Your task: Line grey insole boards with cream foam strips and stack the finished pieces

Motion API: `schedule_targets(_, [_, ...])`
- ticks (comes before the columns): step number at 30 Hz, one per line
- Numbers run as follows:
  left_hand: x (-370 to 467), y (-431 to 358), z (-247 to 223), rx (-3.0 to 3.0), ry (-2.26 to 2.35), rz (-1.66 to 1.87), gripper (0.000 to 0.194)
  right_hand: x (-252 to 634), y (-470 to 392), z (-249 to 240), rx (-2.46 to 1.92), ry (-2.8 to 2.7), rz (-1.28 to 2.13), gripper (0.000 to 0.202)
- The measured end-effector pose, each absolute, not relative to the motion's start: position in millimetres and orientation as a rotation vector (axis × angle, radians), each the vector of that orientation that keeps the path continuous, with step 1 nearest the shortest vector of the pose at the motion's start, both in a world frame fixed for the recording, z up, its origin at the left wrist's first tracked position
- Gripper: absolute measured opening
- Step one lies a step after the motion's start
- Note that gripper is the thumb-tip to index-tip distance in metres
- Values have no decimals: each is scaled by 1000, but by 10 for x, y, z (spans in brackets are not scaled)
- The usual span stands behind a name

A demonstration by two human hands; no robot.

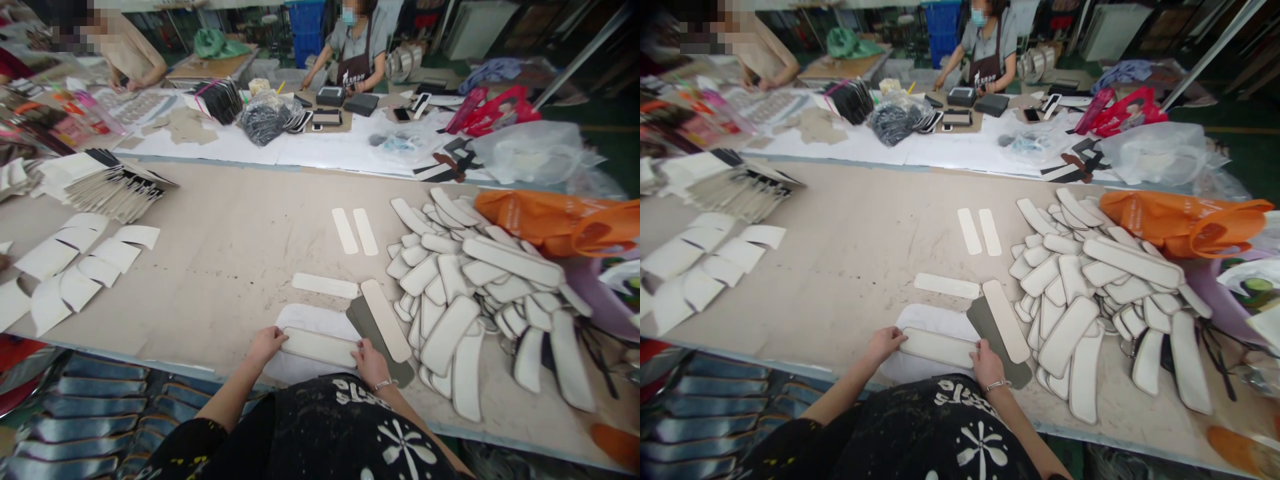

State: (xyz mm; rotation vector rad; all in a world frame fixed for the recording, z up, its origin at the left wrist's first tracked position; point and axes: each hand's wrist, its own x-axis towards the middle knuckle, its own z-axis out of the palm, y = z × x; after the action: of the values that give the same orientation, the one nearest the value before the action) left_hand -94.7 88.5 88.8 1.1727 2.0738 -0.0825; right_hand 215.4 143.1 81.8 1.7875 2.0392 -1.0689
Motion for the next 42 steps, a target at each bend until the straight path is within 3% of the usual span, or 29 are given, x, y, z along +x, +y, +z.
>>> schedule_targets(23, [-942,869,915,1186,2051,-25,15,2113,1463,858,1794,1996,-1079,16])
schedule_targets(28, [-1000,779,908,1076,2097,47,29,2117,1472,860,1779,2000,-1079,16])
schedule_targets(34, [-1050,714,896,1036,2029,85,14,2127,1468,833,1772,2035,-1057,15])
schedule_targets(42, [-994,741,921,1089,2089,35,13,2115,1470,854,1769,2027,-1028,16])
